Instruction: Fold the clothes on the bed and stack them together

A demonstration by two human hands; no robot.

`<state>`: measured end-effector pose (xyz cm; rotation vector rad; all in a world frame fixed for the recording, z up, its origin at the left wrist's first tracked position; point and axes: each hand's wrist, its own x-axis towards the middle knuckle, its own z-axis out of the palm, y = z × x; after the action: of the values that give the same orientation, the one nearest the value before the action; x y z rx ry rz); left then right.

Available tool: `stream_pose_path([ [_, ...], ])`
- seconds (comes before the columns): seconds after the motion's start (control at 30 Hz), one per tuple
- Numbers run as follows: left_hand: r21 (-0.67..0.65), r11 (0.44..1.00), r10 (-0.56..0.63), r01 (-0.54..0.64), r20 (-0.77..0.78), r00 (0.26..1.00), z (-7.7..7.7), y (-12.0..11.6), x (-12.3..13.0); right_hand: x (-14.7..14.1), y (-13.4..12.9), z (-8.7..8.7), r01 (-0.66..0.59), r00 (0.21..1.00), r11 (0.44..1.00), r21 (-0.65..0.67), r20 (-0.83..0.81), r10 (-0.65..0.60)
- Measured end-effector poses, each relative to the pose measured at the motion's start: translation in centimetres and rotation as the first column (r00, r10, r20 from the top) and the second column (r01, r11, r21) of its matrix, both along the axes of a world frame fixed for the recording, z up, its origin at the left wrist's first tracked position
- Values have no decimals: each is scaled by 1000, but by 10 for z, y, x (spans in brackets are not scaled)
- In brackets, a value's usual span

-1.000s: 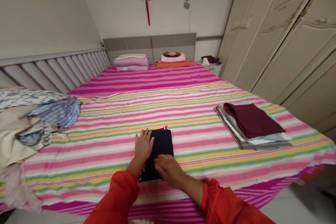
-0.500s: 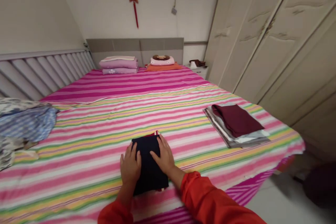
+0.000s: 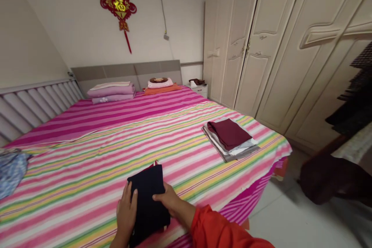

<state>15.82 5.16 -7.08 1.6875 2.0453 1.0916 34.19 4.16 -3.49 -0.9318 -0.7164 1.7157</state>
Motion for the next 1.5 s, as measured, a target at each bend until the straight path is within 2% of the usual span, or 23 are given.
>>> stream_pose_path([
  [0.1, -51, 999, 3, 3, 108, 994, 4, -5, 10, 37, -1, 10, -56, 998, 998, -17, 19, 56],
  [0.17, -61, 998, 24, -18, 94, 995, 10, -2, 23, 74, 0, 23, -93, 994, 995, -23, 55, 94],
  [0.33, -73, 992, 89, -100, -144, 986, 21, 15, 81, 183, 16, 69, -160, 937, 987, 21, 319, 145],
  [0.43, 24, 983, 180, -182, -316, 931, 21, 17, 110, 241, 29, 107, -196, 883, 978, 74, 448, 143],
  [0.5, 115, 975, 220, -190, -394, 892, 18, 15, 119, 272, 37, 136, -191, 867, 975, 114, 486, 113],
  [0.6, 153, 970, 237, -188, -436, 868, 15, 13, 118, 310, 52, 178, -120, 863, 975, 186, 505, 9],
  [0.7, 153, 969, 242, -193, -446, 861, 13, 13, 114, 345, 75, 200, 1, 866, 972, 233, 486, -117],
  [0.73, 151, 969, 243, -195, -449, 860, 12, 14, 113, 356, 83, 200, 42, 862, 971, 237, 482, -155],
  [0.8, 138, 971, 239, -197, -455, 858, 10, 15, 111, 378, 100, 189, 112, 842, 972, 208, 500, -204],
  [0.97, 119, 970, 245, -214, -464, 851, 7, 15, 111, 417, 123, 134, 219, 773, 973, 74, 595, -219],
  [1.03, 116, 969, 247, -218, -465, 850, 8, 15, 111, 424, 127, 124, 216, 775, 974, 65, 596, -212],
  [1.17, 122, 971, 240, -207, -474, 847, 8, 14, 111, 435, 134, 131, 164, 788, 982, 91, 587, -186],
  [1.23, 138, 970, 244, -202, -478, 844, 8, 14, 110, 438, 136, 137, 130, 769, 985, 115, 615, -173],
  [1.37, 140, 969, 245, -202, -471, 847, 6, 14, 109, 441, 135, 134, 133, 609, 981, 141, 769, -193],
  [1.5, 127, 973, 232, -195, -469, 852, 5, 15, 106, 431, 144, 136, 229, 433, 948, 221, 849, -303],
])
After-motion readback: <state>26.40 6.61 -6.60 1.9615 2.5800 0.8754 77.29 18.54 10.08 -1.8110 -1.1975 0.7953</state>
